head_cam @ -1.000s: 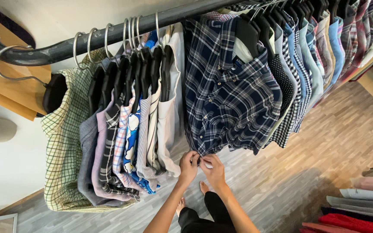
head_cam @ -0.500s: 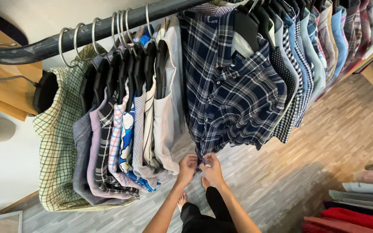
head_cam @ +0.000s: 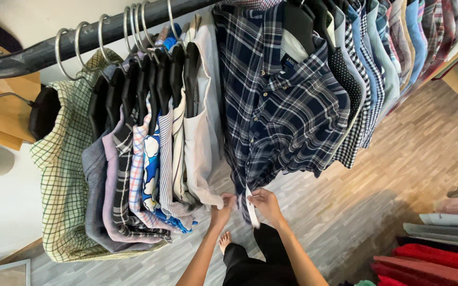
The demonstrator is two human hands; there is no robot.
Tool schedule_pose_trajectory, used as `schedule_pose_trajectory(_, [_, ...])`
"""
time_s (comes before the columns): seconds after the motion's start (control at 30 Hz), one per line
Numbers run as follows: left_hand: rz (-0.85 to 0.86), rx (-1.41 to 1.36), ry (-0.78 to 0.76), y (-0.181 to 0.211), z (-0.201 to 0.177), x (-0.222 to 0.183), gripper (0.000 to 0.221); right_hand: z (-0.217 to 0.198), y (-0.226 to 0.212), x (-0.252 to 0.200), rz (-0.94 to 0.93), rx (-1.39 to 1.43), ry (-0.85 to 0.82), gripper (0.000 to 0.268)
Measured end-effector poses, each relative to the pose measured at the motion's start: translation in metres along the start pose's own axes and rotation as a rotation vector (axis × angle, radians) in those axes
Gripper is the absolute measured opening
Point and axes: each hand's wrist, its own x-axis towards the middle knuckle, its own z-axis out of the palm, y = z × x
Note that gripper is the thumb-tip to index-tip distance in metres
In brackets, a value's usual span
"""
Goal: The person buttons several shirts one at a time while they hang on a clothing rack.
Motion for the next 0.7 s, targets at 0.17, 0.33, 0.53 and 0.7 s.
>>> schedule_pose_trajectory(0.17, [0.161, 0.367, 0.078, 0.013, 0.002, -0.015, 0.025, 0.003, 0.009, 0.003, 0.065, -0.109, 0.034, 0.021])
schedule_pose_trajectory(0.33, [0.213, 0.299, 0.079, -0.001, 0.016, -0.008, 0.016, 0.007, 0.001, -0.001, 0.125, -0.002, -0.026, 0.011])
schedule_pose_trajectory(0.53, [0.331, 0.569, 0.266, 0.033, 0.021, -0.033, 0.02, 0.005, 0.003, -0.002, 0.117, 0.068, -0.031, 0.016])
schedule_pose_trajectory(0.7, [0.377, 0.499, 0.191, 0.051, 0.022, -0.047, 0.013, 0.011, -0.032, -0.017, 0.146, 0.159, -0.004, 0.017])
